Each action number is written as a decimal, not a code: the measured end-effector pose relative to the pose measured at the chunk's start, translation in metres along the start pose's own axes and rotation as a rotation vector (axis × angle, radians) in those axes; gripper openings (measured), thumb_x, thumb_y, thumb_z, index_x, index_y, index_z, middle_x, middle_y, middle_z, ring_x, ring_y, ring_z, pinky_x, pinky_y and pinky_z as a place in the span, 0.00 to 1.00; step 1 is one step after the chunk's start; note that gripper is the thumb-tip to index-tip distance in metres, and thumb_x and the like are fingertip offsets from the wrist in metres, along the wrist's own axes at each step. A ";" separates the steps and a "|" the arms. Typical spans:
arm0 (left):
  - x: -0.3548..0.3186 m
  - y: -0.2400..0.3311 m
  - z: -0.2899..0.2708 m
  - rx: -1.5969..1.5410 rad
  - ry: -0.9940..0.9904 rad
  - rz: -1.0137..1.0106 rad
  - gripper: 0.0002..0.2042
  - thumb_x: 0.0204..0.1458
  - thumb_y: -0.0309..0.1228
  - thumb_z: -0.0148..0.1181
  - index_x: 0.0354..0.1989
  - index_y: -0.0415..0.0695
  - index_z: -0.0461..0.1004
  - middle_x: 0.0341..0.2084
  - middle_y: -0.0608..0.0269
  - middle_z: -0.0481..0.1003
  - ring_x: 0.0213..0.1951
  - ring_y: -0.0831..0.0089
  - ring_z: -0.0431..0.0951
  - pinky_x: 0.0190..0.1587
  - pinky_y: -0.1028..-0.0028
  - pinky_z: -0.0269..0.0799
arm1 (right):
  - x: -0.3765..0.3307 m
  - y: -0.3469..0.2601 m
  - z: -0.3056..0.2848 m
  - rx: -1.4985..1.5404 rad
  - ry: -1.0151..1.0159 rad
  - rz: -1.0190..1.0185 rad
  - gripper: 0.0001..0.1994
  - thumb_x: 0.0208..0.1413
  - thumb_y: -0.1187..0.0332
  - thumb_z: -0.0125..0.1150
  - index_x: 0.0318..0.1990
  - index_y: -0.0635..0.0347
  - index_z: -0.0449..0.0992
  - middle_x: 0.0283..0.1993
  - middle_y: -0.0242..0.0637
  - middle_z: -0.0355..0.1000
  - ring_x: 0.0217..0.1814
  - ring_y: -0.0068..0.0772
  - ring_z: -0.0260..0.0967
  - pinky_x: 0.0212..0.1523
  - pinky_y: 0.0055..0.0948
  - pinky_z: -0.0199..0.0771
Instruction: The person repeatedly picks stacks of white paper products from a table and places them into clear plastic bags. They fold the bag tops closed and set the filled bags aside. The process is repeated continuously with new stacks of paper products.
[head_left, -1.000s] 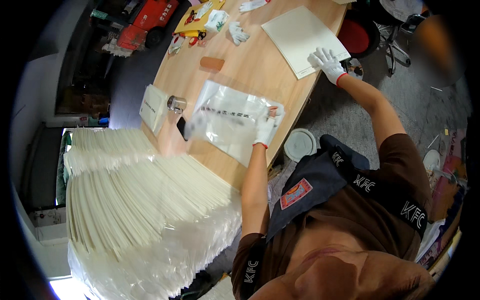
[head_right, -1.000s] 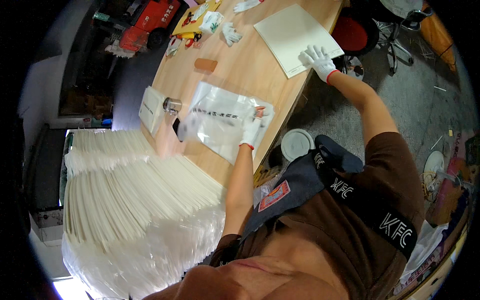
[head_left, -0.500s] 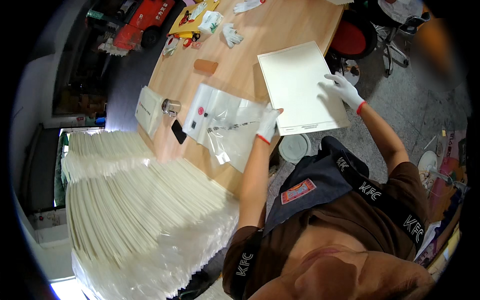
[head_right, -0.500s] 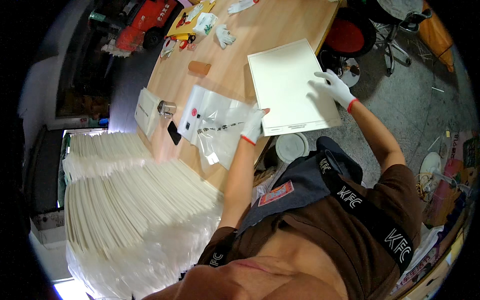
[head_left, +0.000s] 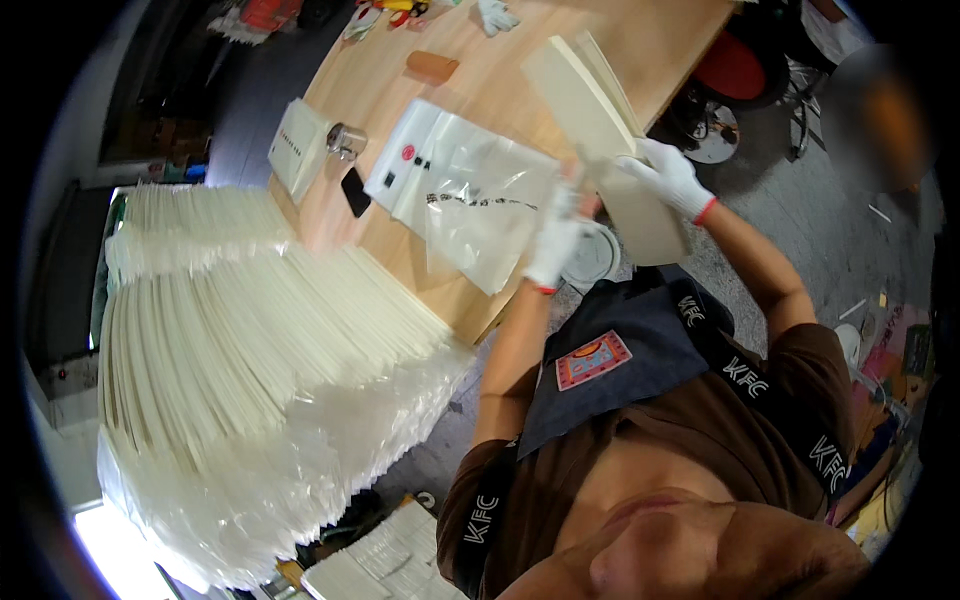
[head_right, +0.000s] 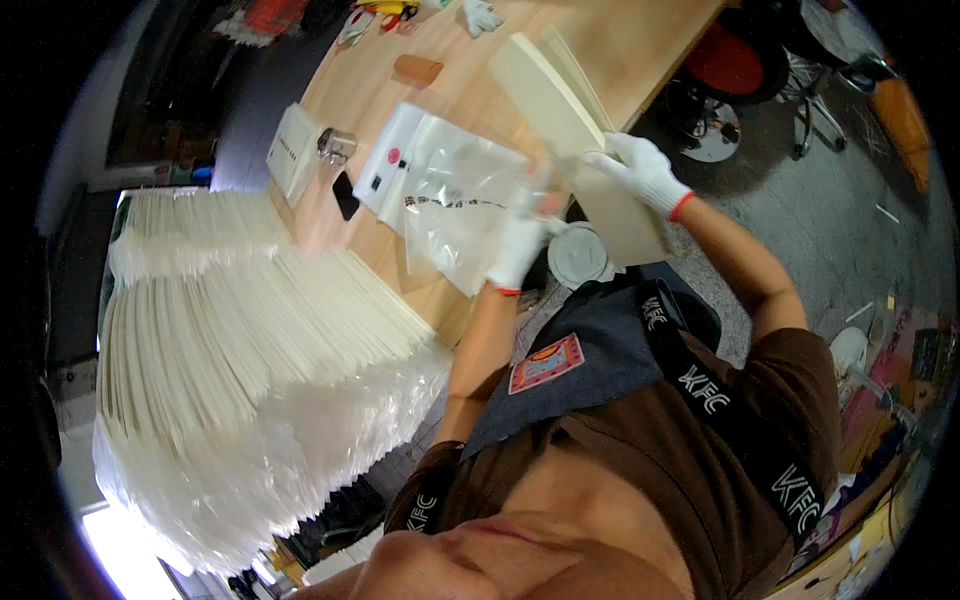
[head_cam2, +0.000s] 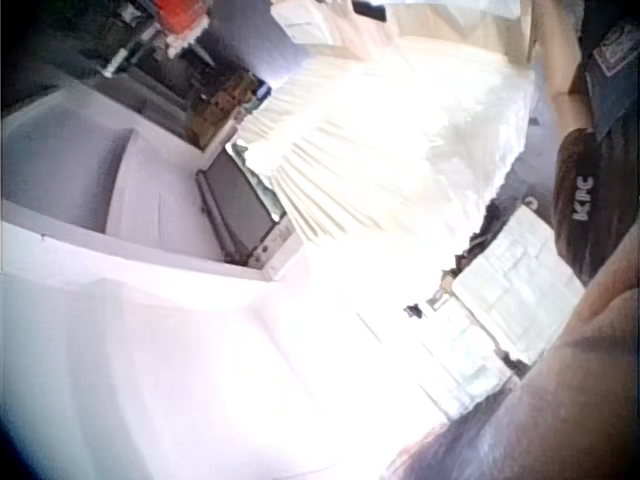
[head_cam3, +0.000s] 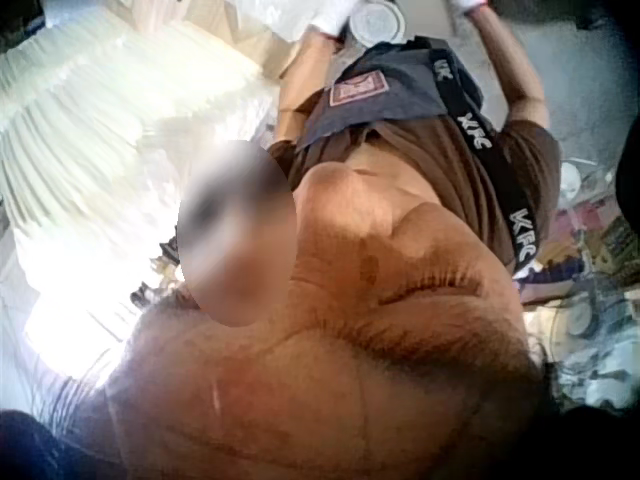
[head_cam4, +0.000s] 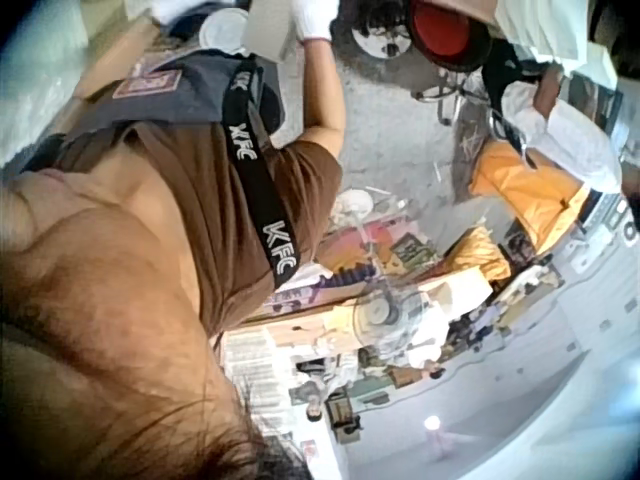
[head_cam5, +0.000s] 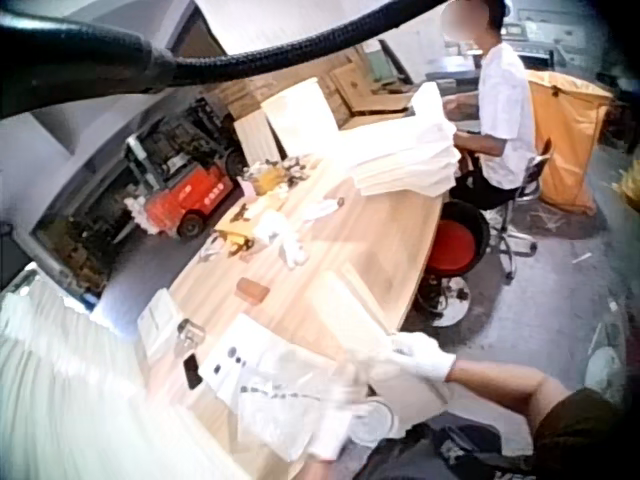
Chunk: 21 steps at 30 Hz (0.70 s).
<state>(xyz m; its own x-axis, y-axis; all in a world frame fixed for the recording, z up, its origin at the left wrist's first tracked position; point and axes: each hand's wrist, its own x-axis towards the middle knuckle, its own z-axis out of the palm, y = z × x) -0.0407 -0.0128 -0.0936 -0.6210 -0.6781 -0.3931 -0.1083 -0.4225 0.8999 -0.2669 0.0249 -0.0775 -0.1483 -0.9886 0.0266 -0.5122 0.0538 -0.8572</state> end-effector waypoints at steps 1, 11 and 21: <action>-0.020 0.021 -0.018 -0.145 0.129 0.148 0.31 0.53 0.24 0.46 0.68 0.50 0.47 0.61 0.57 0.60 0.29 0.77 0.66 0.31 0.76 0.67 | 0.000 -0.011 -0.014 -0.146 -0.030 -0.156 0.16 0.53 0.54 0.54 0.36 0.59 0.74 0.36 0.47 0.73 0.38 0.49 0.71 0.37 0.35 0.71; -0.137 0.103 -0.008 0.527 0.280 0.375 0.24 0.55 0.29 0.51 0.62 0.43 0.59 0.58 0.56 0.65 0.32 0.73 0.71 0.41 0.70 0.68 | 0.011 -0.101 0.029 -1.045 -0.441 -0.791 0.08 0.49 0.63 0.55 0.34 0.53 0.76 0.45 0.42 0.73 0.36 0.42 0.75 0.19 0.37 0.73; -0.102 -0.025 -0.028 0.892 0.743 0.650 0.10 0.56 0.21 0.45 0.42 0.42 0.73 0.32 0.59 0.76 0.34 0.74 0.76 0.36 0.75 0.70 | 0.067 -0.070 0.082 0.127 -0.589 -0.128 0.21 0.50 0.56 0.58 0.47 0.60 0.74 0.39 0.49 0.74 0.43 0.39 0.72 0.44 0.31 0.70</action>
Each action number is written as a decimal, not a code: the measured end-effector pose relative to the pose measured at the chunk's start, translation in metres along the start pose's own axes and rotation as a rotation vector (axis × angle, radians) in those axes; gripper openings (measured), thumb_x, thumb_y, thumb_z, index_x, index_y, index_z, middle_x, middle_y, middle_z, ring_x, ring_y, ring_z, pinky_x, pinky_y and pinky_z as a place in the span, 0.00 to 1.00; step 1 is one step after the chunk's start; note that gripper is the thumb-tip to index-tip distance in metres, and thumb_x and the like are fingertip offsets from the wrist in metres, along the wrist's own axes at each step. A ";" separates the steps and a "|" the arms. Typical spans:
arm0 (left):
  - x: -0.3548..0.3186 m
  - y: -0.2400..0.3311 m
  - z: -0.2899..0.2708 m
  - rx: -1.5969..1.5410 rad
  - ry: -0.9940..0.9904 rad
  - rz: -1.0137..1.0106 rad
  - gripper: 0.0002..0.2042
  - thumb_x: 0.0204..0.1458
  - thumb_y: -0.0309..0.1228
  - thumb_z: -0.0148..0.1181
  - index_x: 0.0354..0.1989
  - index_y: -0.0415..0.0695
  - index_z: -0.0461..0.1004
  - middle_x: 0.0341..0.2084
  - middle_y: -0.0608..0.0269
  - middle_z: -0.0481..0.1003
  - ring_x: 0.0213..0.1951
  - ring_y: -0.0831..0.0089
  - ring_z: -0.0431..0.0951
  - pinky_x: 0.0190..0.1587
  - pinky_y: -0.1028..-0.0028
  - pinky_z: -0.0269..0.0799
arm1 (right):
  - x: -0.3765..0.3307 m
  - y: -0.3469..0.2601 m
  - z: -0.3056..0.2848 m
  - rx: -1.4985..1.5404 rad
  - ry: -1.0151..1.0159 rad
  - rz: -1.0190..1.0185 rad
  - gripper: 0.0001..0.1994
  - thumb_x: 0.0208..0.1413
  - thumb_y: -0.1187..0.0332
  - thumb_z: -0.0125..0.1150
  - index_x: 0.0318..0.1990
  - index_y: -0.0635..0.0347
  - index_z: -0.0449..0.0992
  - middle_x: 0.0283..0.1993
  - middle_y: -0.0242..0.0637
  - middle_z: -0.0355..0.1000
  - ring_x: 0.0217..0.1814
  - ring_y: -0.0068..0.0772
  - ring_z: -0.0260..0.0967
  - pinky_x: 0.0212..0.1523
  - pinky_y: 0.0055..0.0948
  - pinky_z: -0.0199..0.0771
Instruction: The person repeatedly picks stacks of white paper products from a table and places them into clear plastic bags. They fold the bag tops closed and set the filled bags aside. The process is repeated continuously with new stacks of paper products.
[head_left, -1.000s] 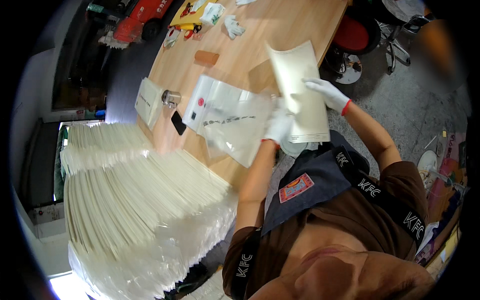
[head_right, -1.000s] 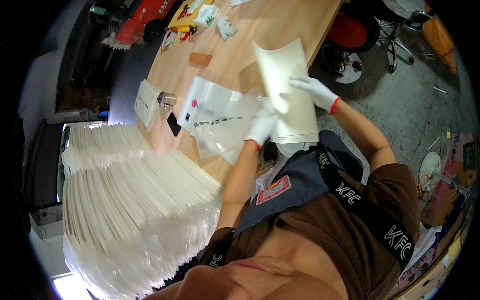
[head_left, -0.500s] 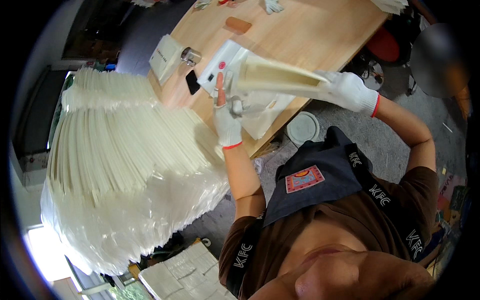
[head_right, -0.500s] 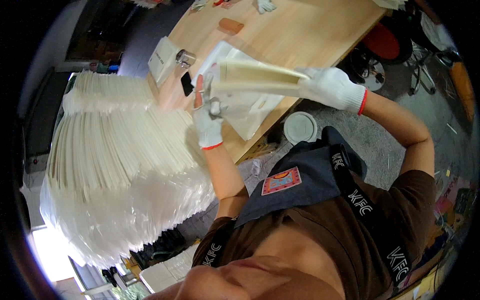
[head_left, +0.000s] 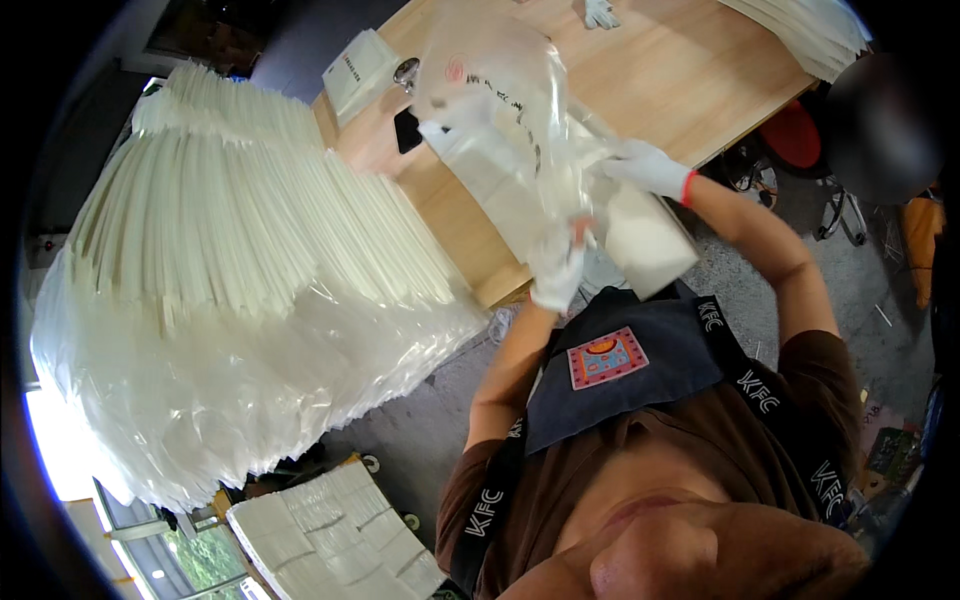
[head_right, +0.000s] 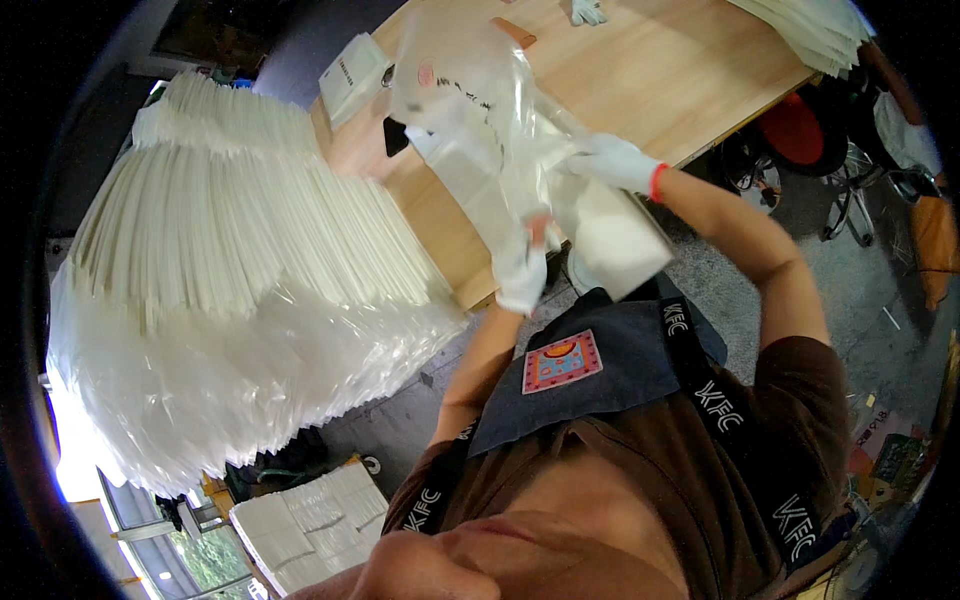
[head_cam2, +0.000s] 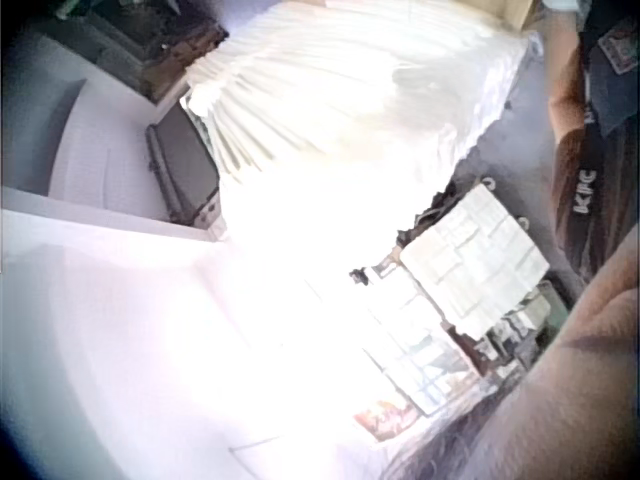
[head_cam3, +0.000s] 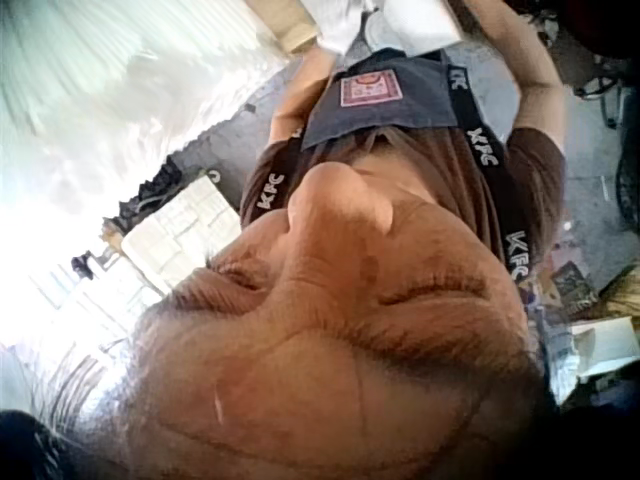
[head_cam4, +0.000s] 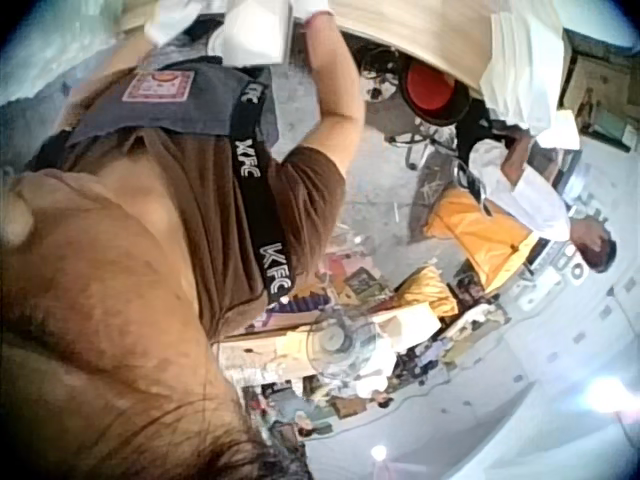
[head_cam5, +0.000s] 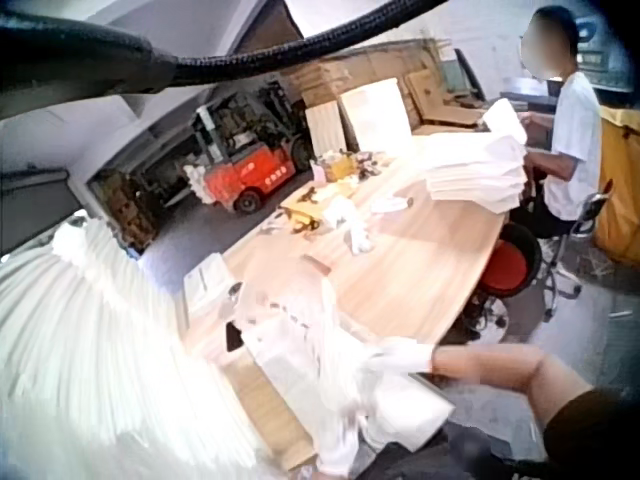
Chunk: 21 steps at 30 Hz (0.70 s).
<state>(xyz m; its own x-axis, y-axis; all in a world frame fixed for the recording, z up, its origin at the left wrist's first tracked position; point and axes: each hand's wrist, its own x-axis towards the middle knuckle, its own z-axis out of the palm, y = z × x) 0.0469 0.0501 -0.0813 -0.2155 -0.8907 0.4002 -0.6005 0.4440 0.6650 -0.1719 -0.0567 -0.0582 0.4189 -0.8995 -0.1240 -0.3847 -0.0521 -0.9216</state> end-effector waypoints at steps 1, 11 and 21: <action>0.032 0.028 -0.005 -0.172 -0.044 -0.029 0.09 0.55 0.21 0.46 0.41 0.42 0.73 0.31 0.60 0.76 0.32 0.72 0.76 0.35 0.75 0.70 | -0.001 -0.035 0.013 -0.480 0.090 0.001 0.19 0.50 0.61 0.57 0.47 0.62 0.73 0.44 0.49 0.72 0.48 0.38 0.70 0.44 0.36 0.71; 0.075 0.010 -0.003 -0.166 -0.171 -0.435 0.11 0.47 0.21 0.53 0.39 0.47 0.74 0.31 0.58 0.77 0.32 0.66 0.77 0.35 0.70 0.71 | -0.032 0.006 0.077 -0.717 0.226 -0.404 0.19 0.47 0.62 0.61 0.47 0.55 0.71 0.53 0.44 0.66 0.58 0.48 0.61 0.56 0.42 0.64; -0.010 -0.094 -0.005 0.506 0.127 -0.156 0.08 0.41 0.25 0.58 0.32 0.48 0.70 0.29 0.58 0.71 0.32 0.57 0.73 0.33 0.62 0.69 | -0.002 0.051 0.039 -1.102 0.271 0.172 0.23 0.48 0.65 0.55 0.53 0.56 0.63 0.24 0.41 0.73 0.24 0.46 0.73 0.20 0.41 0.70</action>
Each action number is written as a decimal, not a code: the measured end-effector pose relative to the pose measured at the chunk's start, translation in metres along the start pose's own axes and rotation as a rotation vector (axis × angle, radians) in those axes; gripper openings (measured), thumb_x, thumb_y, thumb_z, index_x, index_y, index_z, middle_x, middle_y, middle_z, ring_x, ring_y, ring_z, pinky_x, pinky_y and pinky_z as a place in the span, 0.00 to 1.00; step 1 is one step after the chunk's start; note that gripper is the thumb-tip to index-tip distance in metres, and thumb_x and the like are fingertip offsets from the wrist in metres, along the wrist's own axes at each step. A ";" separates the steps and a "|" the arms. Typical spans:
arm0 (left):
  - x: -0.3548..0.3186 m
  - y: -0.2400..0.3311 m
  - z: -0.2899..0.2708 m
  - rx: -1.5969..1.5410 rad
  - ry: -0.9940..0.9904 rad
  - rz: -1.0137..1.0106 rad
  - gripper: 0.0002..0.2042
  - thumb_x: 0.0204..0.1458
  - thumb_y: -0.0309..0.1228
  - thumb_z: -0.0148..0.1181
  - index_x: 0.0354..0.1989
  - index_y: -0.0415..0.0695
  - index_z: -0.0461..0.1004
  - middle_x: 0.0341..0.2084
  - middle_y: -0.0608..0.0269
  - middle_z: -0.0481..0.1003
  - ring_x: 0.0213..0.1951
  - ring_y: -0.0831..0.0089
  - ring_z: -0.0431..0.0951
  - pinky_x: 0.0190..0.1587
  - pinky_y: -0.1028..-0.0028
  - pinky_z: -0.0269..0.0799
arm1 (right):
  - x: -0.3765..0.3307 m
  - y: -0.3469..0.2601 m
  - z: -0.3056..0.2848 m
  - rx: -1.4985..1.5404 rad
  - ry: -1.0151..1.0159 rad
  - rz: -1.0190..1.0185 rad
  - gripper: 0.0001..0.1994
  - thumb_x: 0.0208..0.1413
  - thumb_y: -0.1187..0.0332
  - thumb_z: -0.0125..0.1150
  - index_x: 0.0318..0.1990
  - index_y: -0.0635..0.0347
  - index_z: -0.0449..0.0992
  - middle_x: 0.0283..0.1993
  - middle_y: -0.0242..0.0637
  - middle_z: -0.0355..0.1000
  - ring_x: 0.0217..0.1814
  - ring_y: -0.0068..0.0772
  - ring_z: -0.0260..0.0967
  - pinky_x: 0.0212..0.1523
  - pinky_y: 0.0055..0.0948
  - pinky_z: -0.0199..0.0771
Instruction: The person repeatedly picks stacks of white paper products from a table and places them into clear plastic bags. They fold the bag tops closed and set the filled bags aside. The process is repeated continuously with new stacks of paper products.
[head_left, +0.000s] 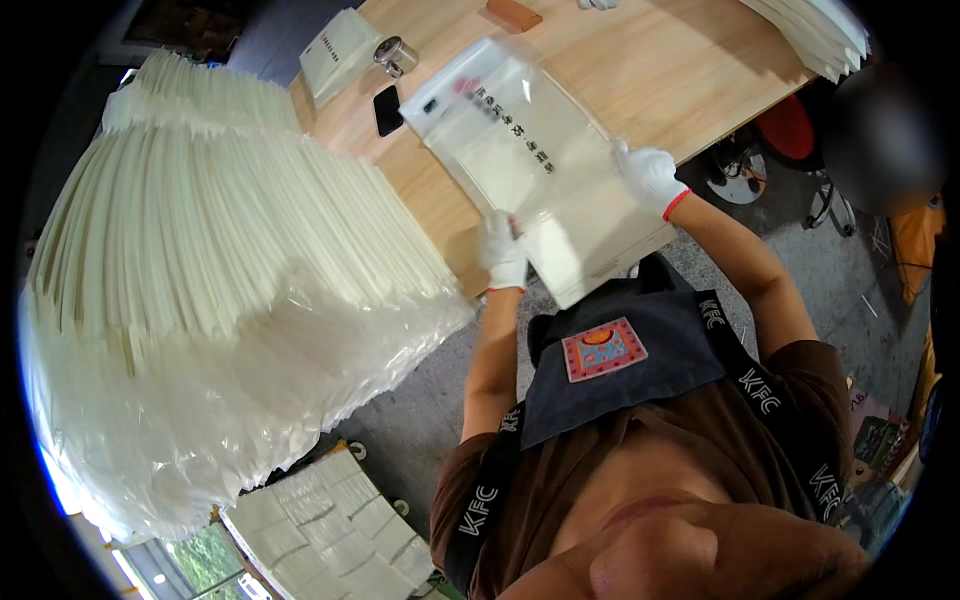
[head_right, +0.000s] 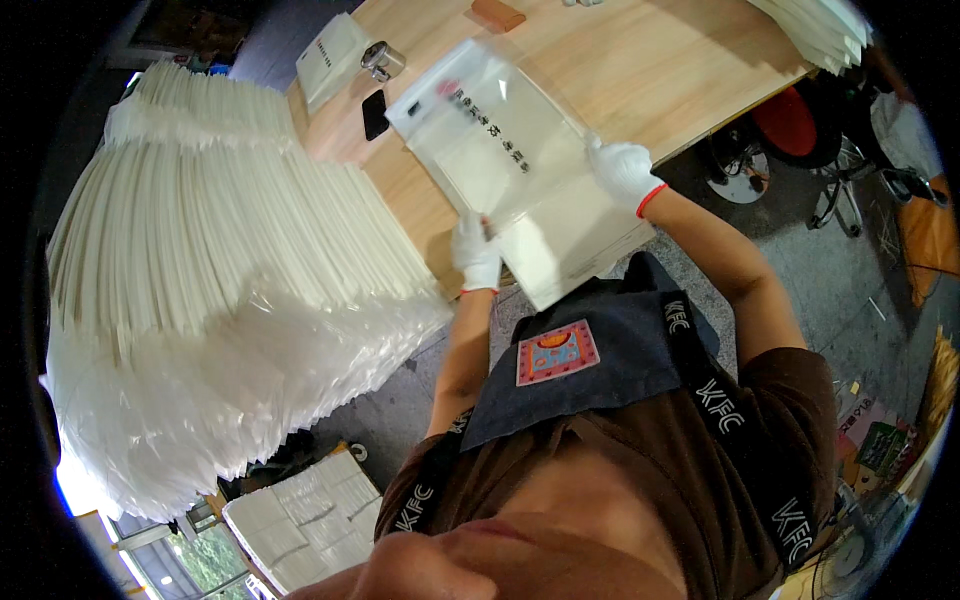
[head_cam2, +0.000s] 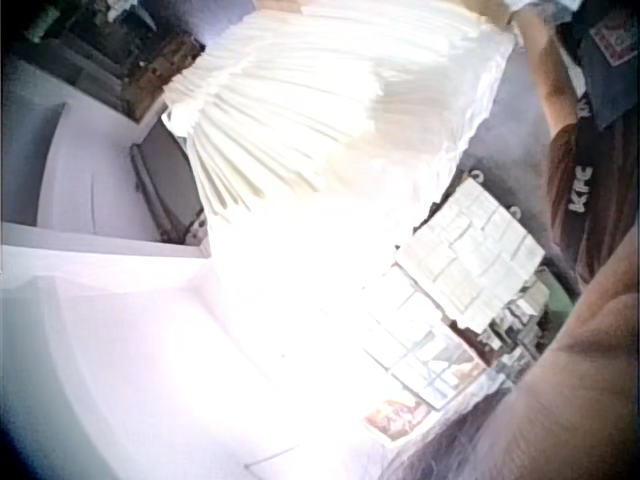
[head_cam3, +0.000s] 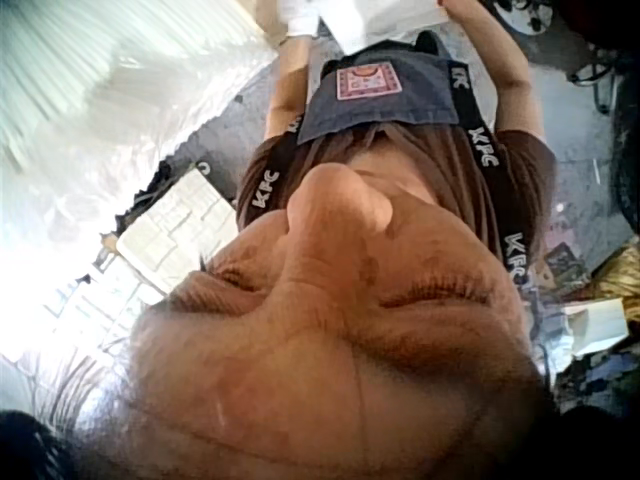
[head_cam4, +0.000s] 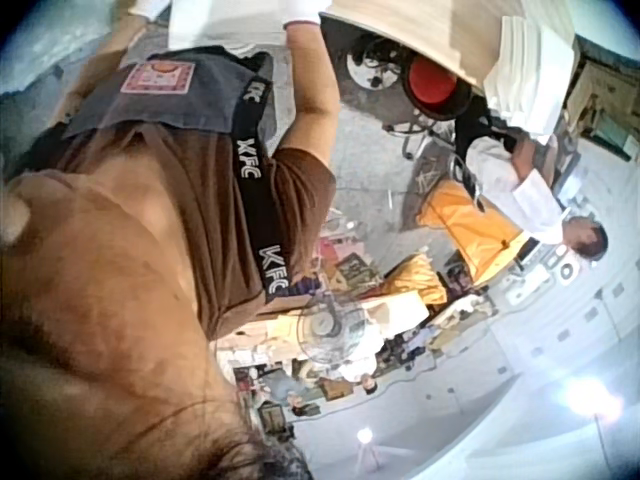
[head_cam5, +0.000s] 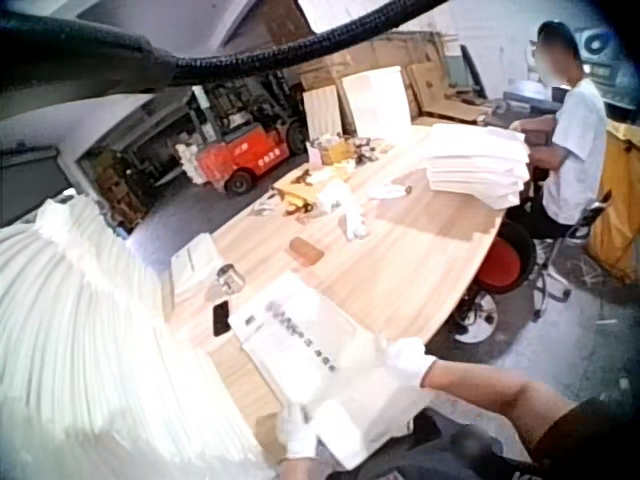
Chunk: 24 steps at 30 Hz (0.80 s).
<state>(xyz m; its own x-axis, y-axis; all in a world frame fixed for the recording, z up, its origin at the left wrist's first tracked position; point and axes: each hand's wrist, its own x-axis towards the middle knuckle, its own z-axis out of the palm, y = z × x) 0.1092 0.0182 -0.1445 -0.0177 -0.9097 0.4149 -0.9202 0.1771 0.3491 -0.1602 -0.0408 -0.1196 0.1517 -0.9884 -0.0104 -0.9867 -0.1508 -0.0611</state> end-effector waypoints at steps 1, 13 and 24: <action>-0.003 -0.017 0.000 0.050 -0.107 -0.233 0.08 0.40 0.25 0.58 0.30 0.47 0.69 0.27 0.58 0.69 0.31 0.56 0.72 0.32 0.61 0.69 | -0.001 -0.002 0.000 -0.064 0.048 -0.056 0.20 0.48 0.65 0.53 0.50 0.57 0.65 0.20 0.39 0.73 0.20 0.44 0.72 0.17 0.41 0.69; -0.116 0.038 -0.100 -0.255 -0.206 -0.064 0.07 0.38 0.21 0.57 0.24 0.45 0.67 0.24 0.60 0.68 0.23 0.59 0.71 0.25 0.64 0.67 | -0.156 0.006 -0.036 0.091 -0.582 -0.157 0.16 0.53 0.57 0.50 0.36 0.60 0.76 0.26 0.39 0.75 0.27 0.41 0.76 0.22 0.42 0.73; -0.152 -0.033 -0.033 -0.618 -0.242 0.057 0.17 0.40 0.16 0.54 0.41 0.44 0.66 0.39 0.59 0.70 0.37 0.68 0.73 0.38 0.76 0.69 | -0.122 0.042 -0.023 0.085 -0.581 -0.118 0.14 0.54 0.63 0.44 0.30 0.62 0.76 0.32 0.52 0.74 0.35 0.49 0.75 0.33 0.47 0.73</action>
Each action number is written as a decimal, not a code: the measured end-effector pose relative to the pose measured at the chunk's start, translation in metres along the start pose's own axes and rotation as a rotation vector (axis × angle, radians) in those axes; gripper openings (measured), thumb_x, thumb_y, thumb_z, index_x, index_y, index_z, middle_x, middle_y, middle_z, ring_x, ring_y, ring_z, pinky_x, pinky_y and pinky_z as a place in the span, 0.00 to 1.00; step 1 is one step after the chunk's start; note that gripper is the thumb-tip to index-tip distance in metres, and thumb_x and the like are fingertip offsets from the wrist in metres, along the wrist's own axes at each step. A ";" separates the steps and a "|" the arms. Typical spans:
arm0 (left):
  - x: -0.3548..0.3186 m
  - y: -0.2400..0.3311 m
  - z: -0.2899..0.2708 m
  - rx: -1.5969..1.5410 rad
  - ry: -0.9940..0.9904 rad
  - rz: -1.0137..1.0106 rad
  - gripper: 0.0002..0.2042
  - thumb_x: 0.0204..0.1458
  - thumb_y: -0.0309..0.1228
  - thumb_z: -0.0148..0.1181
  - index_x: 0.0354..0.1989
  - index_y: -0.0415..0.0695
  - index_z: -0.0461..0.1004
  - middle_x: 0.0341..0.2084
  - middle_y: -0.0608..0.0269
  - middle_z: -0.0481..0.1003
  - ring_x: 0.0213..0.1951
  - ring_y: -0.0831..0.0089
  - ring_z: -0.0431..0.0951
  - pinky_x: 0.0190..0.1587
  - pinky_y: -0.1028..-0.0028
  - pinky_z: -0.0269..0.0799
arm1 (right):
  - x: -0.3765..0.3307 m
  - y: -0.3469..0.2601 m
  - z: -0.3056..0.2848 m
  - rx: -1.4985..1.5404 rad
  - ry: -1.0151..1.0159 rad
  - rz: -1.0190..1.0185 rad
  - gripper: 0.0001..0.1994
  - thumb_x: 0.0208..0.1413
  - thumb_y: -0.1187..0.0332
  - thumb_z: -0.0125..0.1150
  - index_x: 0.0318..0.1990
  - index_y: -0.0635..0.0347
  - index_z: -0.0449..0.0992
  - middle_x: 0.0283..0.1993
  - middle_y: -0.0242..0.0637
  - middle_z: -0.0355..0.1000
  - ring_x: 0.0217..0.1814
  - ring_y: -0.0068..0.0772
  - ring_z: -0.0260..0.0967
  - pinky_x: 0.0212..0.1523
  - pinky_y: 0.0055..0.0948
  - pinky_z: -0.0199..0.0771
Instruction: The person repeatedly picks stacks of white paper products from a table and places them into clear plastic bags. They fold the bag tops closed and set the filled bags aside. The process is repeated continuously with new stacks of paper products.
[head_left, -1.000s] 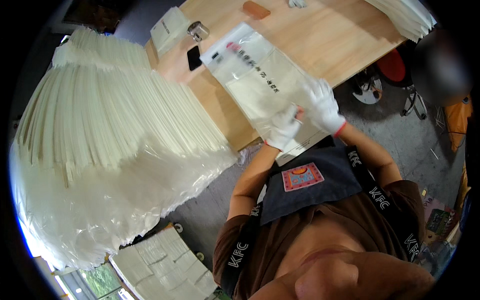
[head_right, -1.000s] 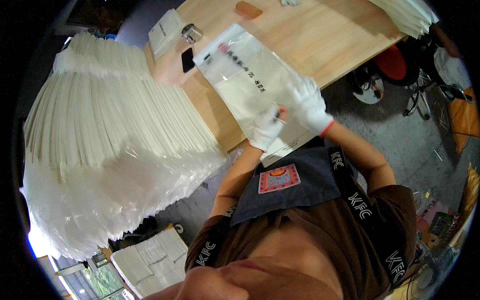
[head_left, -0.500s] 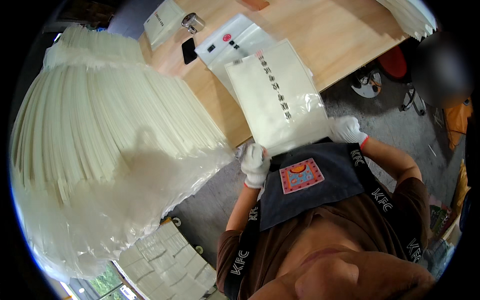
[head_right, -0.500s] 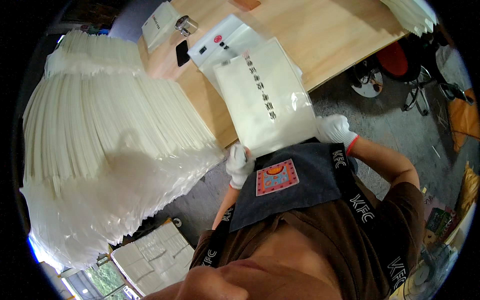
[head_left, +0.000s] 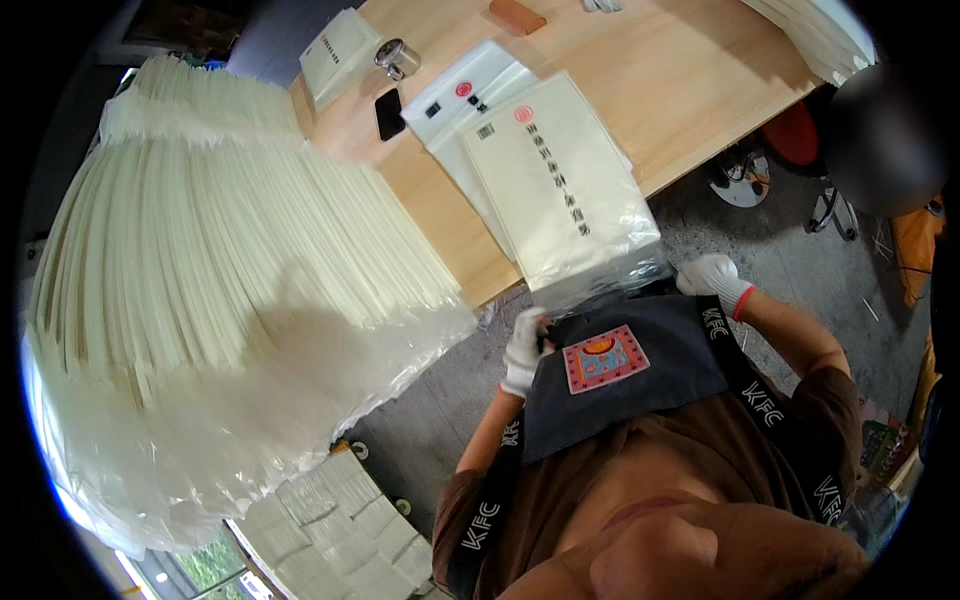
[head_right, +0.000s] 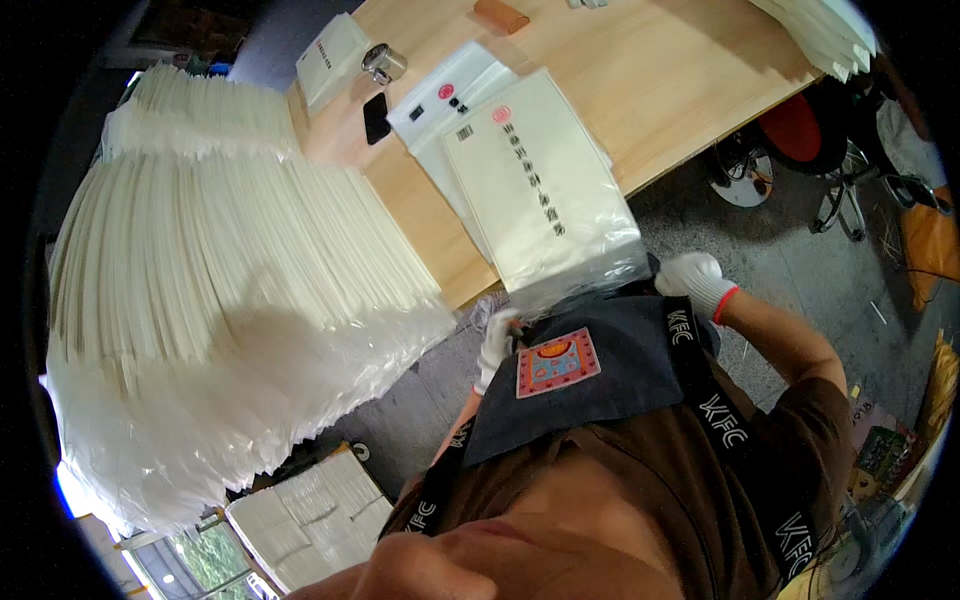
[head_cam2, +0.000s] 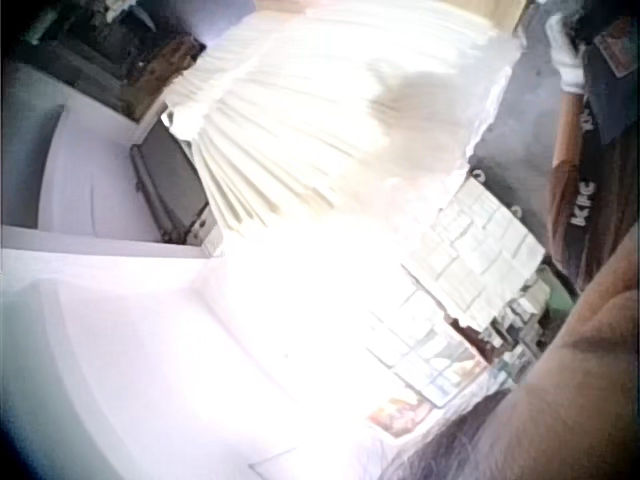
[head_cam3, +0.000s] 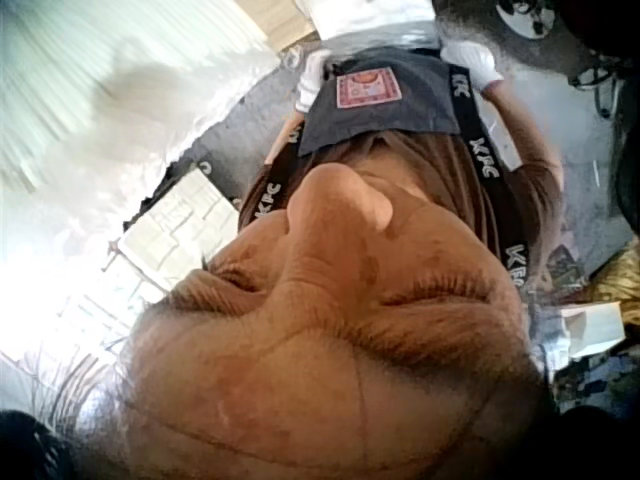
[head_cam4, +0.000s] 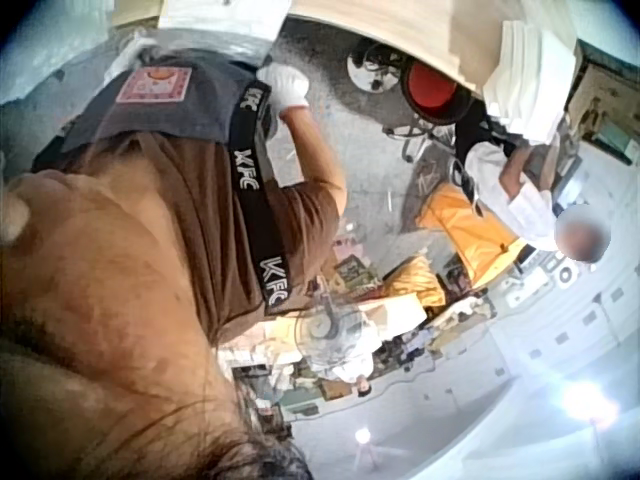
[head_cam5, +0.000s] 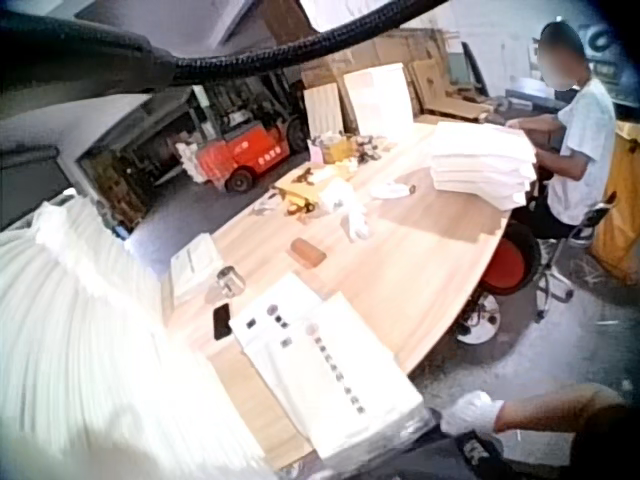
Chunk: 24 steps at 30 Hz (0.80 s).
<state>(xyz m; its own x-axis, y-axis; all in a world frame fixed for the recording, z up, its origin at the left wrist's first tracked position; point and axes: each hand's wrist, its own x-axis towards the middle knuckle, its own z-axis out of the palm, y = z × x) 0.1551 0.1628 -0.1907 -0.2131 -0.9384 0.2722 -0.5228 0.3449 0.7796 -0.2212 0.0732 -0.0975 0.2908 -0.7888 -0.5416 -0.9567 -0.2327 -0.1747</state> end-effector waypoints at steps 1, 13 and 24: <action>-0.023 -0.019 0.004 -0.233 0.037 -0.227 0.18 0.42 0.16 0.54 0.44 0.43 0.65 0.42 0.60 0.70 0.38 0.71 0.73 0.40 0.78 0.69 | 0.000 0.008 0.002 -0.020 -0.054 -0.008 0.15 0.55 0.63 0.44 0.32 0.62 0.76 0.35 0.53 0.74 0.36 0.50 0.74 0.36 0.48 0.73; 0.168 0.205 -0.081 0.170 -0.035 -0.103 0.18 0.54 0.46 0.54 0.27 0.40 0.70 0.21 0.56 0.69 0.27 0.60 0.71 0.31 0.67 0.65 | 0.075 -0.088 0.024 2.089 0.115 -0.282 0.21 0.63 0.55 0.46 0.52 0.65 0.67 0.48 0.39 0.71 0.48 0.29 0.70 0.48 0.28 0.71; 0.157 0.397 -0.285 0.597 0.918 0.429 0.14 0.55 0.38 0.56 0.42 0.40 0.75 0.31 0.62 0.74 0.30 0.76 0.74 0.31 0.81 0.66 | 0.033 -0.185 -0.318 1.237 0.770 -1.196 0.19 0.64 0.57 0.42 0.53 0.61 0.67 0.48 0.37 0.69 0.47 0.29 0.67 0.48 0.28 0.66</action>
<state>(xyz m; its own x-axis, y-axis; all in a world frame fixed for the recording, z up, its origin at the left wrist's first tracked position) 0.1491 0.1455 0.3224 0.0816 -0.3240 0.9425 -0.9088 0.3641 0.2038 -0.0388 -0.0906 0.1781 0.3045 -0.6736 0.6735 0.3676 -0.5692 -0.7355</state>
